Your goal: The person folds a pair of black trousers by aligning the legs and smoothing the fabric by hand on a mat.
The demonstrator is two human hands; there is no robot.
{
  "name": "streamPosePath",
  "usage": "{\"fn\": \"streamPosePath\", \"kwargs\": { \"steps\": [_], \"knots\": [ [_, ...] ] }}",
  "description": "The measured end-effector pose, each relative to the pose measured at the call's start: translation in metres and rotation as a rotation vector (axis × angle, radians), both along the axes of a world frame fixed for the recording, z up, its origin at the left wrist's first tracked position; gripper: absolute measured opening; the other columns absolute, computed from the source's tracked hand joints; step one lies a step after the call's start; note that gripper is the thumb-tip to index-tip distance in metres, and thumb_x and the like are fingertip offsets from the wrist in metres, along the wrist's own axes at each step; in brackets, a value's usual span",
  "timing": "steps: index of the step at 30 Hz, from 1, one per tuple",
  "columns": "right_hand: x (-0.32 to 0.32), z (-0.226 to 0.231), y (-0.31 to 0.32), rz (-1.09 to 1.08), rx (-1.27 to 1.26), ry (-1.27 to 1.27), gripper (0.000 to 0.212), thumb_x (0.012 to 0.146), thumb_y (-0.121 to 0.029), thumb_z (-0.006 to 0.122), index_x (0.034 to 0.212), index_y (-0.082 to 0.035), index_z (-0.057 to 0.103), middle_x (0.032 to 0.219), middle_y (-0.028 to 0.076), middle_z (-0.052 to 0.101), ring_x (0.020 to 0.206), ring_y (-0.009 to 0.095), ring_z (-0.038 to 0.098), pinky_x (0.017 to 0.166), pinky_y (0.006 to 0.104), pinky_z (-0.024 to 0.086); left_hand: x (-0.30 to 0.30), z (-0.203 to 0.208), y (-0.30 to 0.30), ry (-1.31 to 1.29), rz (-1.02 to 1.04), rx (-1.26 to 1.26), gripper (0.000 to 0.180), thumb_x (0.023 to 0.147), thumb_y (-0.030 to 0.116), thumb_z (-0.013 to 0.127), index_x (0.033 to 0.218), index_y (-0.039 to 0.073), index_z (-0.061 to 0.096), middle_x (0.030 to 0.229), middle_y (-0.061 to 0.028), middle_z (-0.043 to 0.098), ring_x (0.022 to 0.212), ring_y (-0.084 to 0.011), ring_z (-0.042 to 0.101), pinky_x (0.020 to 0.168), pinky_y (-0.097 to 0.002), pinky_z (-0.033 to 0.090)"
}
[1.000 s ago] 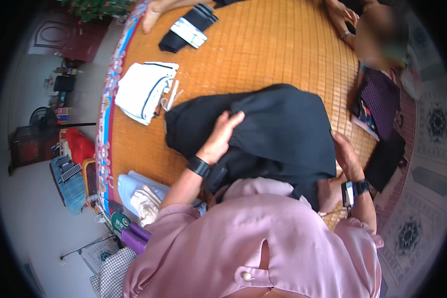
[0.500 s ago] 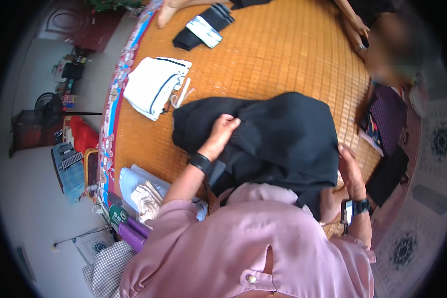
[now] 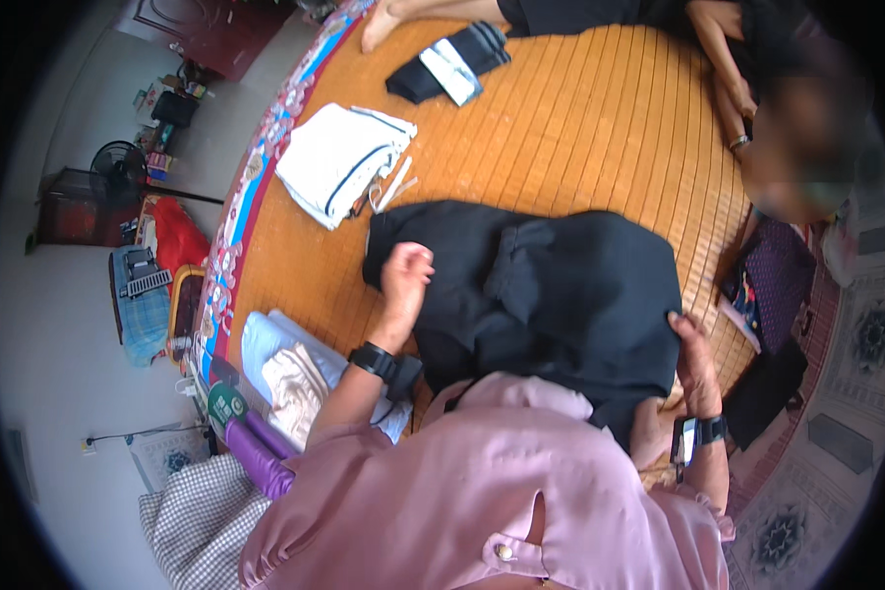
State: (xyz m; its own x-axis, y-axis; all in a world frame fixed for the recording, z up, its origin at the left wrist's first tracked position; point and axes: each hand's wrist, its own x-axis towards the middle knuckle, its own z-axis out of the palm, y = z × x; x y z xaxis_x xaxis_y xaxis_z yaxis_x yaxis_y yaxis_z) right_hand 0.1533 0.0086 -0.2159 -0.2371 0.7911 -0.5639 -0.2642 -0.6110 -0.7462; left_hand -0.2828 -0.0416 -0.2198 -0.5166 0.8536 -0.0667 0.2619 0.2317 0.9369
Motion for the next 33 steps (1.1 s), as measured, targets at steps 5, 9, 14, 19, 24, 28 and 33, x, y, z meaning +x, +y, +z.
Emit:
{"fn": "streamPosePath", "kwargs": {
  "steps": [5,9,14,19,24,28,33],
  "knots": [
    [-0.001,-0.004,0.004,-0.074,-0.033,0.053,0.035,0.081,-0.019,0.063,0.107,0.001,0.055,0.101,0.008,0.061,0.091,0.018,0.059,0.085,0.0306,0.046,-0.064,-0.029,-0.054,-0.135,0.383,-0.188,0.033,0.087,0.032,0.059,0.101,0.002,0.055,0.088,-0.0061,0.059,0.073,-0.0130,0.058,0.064,-0.0255,0.048],
    [-0.004,-0.012,0.005,-0.155,0.063,0.115,0.032,0.080,-0.018,0.063,0.106,0.000,0.056,0.097,0.008,0.063,0.087,0.017,0.060,0.083,0.0303,0.047,-0.082,-0.058,-0.075,-0.463,0.410,-0.435,0.062,0.087,0.049,0.053,0.118,-0.003,0.047,0.109,-0.0146,0.055,0.097,-0.0228,0.056,0.083,-0.0349,0.046],
    [-0.010,-0.014,-0.008,-0.059,-0.010,-0.015,0.036,0.084,-0.018,0.060,0.112,0.002,0.052,0.103,0.009,0.059,0.094,0.017,0.058,0.086,0.0285,0.045,-0.077,-0.069,-0.070,-0.858,0.373,-0.431,0.084,0.083,0.066,0.042,0.132,-0.002,0.033,0.130,-0.0175,0.043,0.120,-0.0298,0.040,0.103,-0.0437,0.028],
    [-0.008,0.002,-0.013,-0.053,0.000,0.003,0.037,0.084,-0.017,0.059,0.113,0.003,0.051,0.103,0.010,0.059,0.092,0.018,0.058,0.085,0.0285,0.046,-0.089,-0.073,-0.062,-1.116,0.264,-0.231,0.074,0.086,0.060,0.042,0.135,0.005,0.035,0.139,-0.0116,0.039,0.126,-0.0304,0.038,0.105,-0.0496,0.026],
    [-0.004,-0.002,-0.022,-0.084,-0.026,-0.042,0.037,0.083,-0.018,0.060,0.113,0.002,0.051,0.099,0.007,0.060,0.088,0.016,0.058,0.081,0.0269,0.046,-0.089,-0.063,-0.058,-1.171,0.355,-0.136,0.054,0.089,0.045,0.049,0.124,0.003,0.049,0.129,-0.0125,0.049,0.117,-0.0289,0.046,0.103,-0.0467,0.032],
    [0.001,-0.009,-0.011,-0.157,0.125,-0.303,0.037,0.084,-0.024,0.059,0.113,-0.002,0.053,0.094,0.002,0.060,0.080,0.011,0.056,0.072,0.0228,0.042,-0.103,-0.060,-0.043,-0.940,0.301,0.066,0.039,0.088,0.028,0.053,0.115,-0.001,0.054,0.119,-0.0131,0.056,0.111,-0.0270,0.052,0.099,-0.0420,0.039],
    [-0.004,0.000,-0.002,-0.339,0.249,-0.431,0.033,0.085,-0.025,0.057,0.112,-0.005,0.055,0.090,0.002,0.061,0.081,0.010,0.058,0.071,0.0233,0.041,-0.092,-0.014,-0.003,-0.979,0.314,0.055,0.035,0.086,0.023,0.056,0.113,0.001,0.056,0.116,-0.0112,0.058,0.106,-0.0254,0.056,0.097,-0.0405,0.041]
  ]
}}
